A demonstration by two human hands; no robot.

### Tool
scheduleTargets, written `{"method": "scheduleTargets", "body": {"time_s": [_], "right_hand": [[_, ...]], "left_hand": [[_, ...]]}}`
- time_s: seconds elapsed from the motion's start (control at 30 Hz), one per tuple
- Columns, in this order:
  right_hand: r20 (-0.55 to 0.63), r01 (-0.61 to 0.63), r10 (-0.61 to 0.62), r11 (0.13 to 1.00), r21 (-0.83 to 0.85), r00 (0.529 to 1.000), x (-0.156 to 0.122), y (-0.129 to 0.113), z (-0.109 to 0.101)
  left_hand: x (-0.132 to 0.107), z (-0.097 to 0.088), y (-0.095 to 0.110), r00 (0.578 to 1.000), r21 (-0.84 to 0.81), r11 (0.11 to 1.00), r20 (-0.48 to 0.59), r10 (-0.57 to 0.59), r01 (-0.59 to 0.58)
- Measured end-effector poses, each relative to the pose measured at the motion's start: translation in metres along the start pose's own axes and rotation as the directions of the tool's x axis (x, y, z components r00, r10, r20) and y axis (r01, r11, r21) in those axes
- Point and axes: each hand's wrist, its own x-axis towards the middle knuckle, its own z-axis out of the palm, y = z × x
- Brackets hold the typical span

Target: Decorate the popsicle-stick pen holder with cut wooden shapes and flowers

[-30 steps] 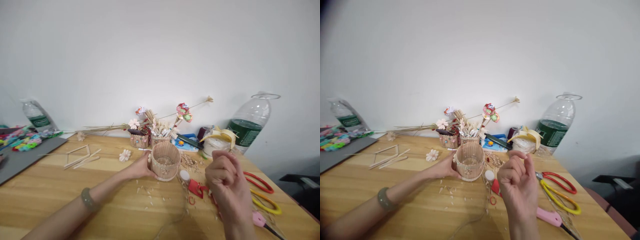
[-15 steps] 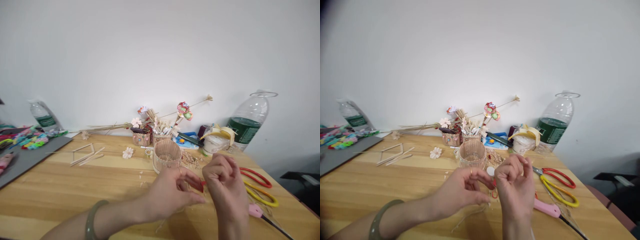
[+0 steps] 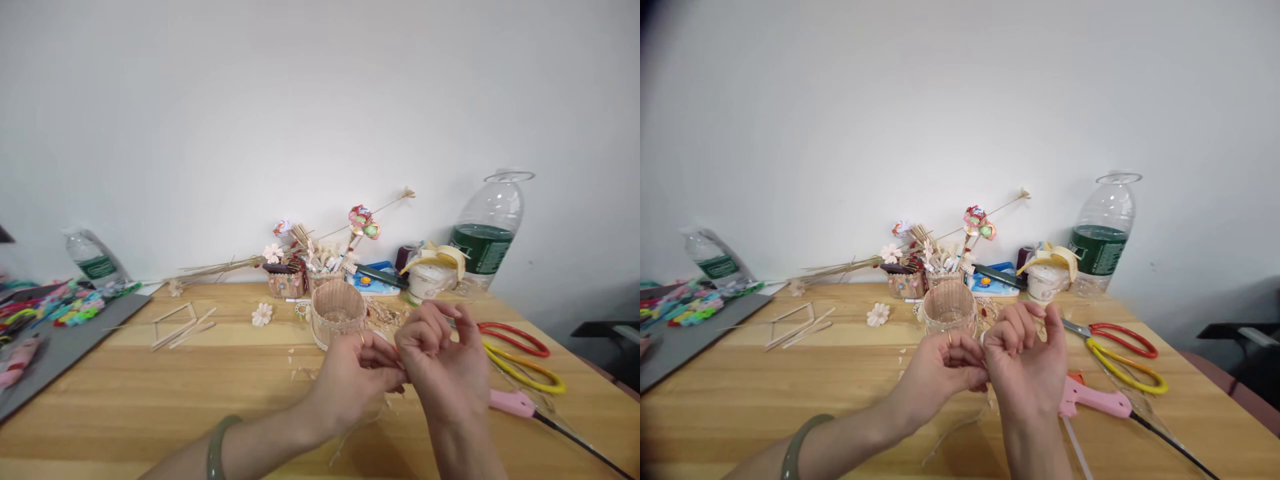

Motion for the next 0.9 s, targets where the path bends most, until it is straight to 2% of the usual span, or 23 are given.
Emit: {"method": "scheduleTargets", "body": {"time_s": [0.1,0.17,0.2,0.33,0.43,0.5,0.6,0.67,0.7,0.73,0.8,0.87,0.9], "right_hand": [[-0.038,0.031,-0.036,0.994,-0.104,0.999,0.001,-0.006,0.006],[-0.048,0.083,-0.101,0.955,-0.283,0.994,0.002,-0.017,0.016],[-0.036,0.12,-0.146,0.91,-0.398,0.989,0.001,-0.024,0.022],[0.11,0.28,-0.296,0.63,-0.724,0.949,0.0,-0.058,0.05],[0.212,0.311,-0.315,0.309,-0.899,0.925,0.003,-0.083,0.068],[0.267,0.301,-0.296,0.079,-0.95,0.917,0.009,-0.095,0.074],[0.33,0.256,-0.263,-0.28,-0.925,0.907,0.019,-0.102,0.067],[0.352,0.196,-0.184,-0.562,-0.804,0.918,0.025,-0.1,0.053],[0.344,0.186,-0.099,-0.685,-0.704,0.934,0.026,-0.097,0.045],[0.314,0.206,0.004,-0.762,-0.614,0.949,0.027,-0.092,0.036],[0.208,0.272,0.193,-0.837,-0.476,0.959,0.026,-0.08,0.02],[0.084,0.364,0.36,-0.85,-0.382,0.929,0.024,-0.069,0.009],[0.077,0.422,0.422,-0.841,-0.34,0.903,0.023,-0.064,0.006]], "left_hand": [[0.005,-0.008,0.0,0.999,0.023,0.999,0.031,0.026,-0.027],[0.008,-0.013,0.002,1.0,0.053,0.998,0.011,0.023,-0.023],[0.01,-0.016,0.003,1.0,0.071,0.997,-0.001,0.016,-0.015],[0.019,-0.022,0.006,1.0,0.088,0.996,-0.008,-0.008,0.009],[0.026,-0.026,0.004,1.0,0.062,0.998,0.001,-0.013,0.013],[0.031,-0.028,0.001,1.0,0.049,0.999,-0.003,-0.006,0.006],[0.037,-0.028,-0.004,1.0,0.047,0.999,-0.013,-0.012,0.013],[0.04,-0.026,-0.006,1.0,0.057,0.998,-0.016,-0.024,0.024],[0.041,-0.025,-0.007,1.0,0.062,0.998,-0.018,-0.026,0.027],[0.042,-0.024,-0.007,0.999,0.067,0.997,-0.022,-0.026,0.027],[0.043,-0.021,-0.006,0.999,0.073,0.997,-0.034,-0.017,0.02],[0.043,-0.019,-0.003,0.999,0.081,0.997,-0.031,-0.009,0.012],[0.044,-0.017,-0.001,1.0,0.088,0.996,-0.024,-0.008,0.01]]}}
